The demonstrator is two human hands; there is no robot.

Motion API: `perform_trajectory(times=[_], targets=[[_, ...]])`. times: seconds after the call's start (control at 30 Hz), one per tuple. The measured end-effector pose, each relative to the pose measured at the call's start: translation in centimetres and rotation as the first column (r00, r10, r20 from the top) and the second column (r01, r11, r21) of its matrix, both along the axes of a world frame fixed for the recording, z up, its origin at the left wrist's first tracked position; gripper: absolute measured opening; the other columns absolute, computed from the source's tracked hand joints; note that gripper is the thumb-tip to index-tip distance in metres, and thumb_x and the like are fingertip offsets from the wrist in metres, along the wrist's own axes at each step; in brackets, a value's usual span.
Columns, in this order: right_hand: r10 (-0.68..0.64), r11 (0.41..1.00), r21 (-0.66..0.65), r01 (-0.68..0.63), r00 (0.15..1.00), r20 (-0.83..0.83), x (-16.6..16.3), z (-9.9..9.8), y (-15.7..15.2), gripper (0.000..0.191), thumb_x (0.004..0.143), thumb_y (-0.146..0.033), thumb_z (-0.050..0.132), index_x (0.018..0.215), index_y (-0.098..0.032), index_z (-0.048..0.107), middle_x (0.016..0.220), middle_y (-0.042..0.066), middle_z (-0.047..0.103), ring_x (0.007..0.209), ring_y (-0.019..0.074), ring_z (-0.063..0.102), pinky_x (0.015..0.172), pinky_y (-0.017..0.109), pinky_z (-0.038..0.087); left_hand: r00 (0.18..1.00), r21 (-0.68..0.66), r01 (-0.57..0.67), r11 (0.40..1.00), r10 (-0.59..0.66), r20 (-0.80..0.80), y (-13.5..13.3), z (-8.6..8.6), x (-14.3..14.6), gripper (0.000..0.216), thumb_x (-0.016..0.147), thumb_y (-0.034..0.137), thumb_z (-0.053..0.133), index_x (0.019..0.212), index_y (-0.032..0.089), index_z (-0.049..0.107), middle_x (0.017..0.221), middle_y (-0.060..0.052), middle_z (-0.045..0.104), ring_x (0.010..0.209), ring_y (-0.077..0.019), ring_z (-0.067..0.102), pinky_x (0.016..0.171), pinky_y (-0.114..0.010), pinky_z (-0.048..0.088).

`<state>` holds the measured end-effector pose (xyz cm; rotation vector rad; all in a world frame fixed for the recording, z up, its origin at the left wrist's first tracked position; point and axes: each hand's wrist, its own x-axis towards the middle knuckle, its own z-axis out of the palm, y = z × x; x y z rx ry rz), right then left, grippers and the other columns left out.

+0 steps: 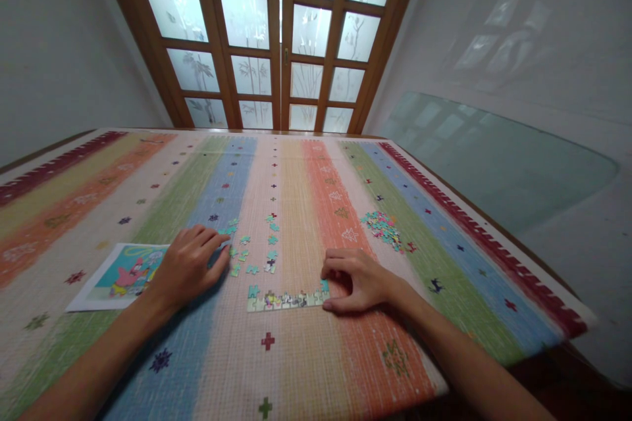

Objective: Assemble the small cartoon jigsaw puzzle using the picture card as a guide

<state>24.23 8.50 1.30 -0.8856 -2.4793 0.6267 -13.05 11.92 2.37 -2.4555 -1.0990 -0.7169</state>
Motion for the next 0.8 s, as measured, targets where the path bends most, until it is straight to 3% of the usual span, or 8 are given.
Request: perform_trajectory(times=[0.23,0.43,0.67,0.8], targets=[[-0.002,1.000,-0.012,0.002,1.000,-0.005,-0.1,0.2,0.0,0.032,0.077,-0.048,0.073,0.085,-0.018,0.065,0.077,0.000,0.057,0.066,0.0137,0.050,0.062,0.028,0.036,0.976,-0.085,-0.203,0.975,0.194,-0.100,0.4,-0.7,-0.9,0.038,0.091,0.014,0.038,0.106,0.014,0.073,0.093,-0.014,0.074,0.088,-0.0330,0.063,0.074,-0.044,0.046],[-0.006,1.000,-0.009,0.006,1.000,0.013,-0.2,0.3,0.0,0.030,0.080,-0.047,0.069,0.084,-0.017,0.064,0.075,0.001,0.056,0.066,0.0139,0.049,0.062,0.028,0.035,0.940,-0.182,-0.341,0.922,0.330,-0.087,0.8,-0.7,-1.4,0.039,0.096,0.028,0.038,0.108,0.014,0.073,0.100,-0.017,0.075,0.095,-0.0364,0.064,0.079,-0.048,0.049],[-0.013,1.000,0.004,0.013,1.000,0.028,-0.1,0.2,0.0,0.028,0.080,-0.046,0.068,0.082,-0.018,0.064,0.075,0.000,0.056,0.065,0.0136,0.048,0.061,0.028,0.034,0.965,-0.337,-0.238,0.911,0.260,0.021,1.7,-2.0,-2.1,0.042,0.095,0.032,0.040,0.123,0.015,0.066,0.120,-0.017,0.073,0.112,-0.0355,0.062,0.093,-0.052,0.051],[-0.010,1.000,0.007,0.010,0.999,0.042,-0.2,0.3,-0.1,0.028,0.081,-0.046,0.067,0.083,-0.019,0.063,0.076,0.000,0.056,0.065,0.0136,0.048,0.061,0.028,0.035,0.975,-0.351,-0.175,0.920,0.210,0.066,2.0,-2.8,-2.1,0.045,0.098,0.035,0.040,0.130,0.014,0.063,0.123,-0.017,0.072,0.118,-0.0355,0.062,0.097,-0.055,0.051]])
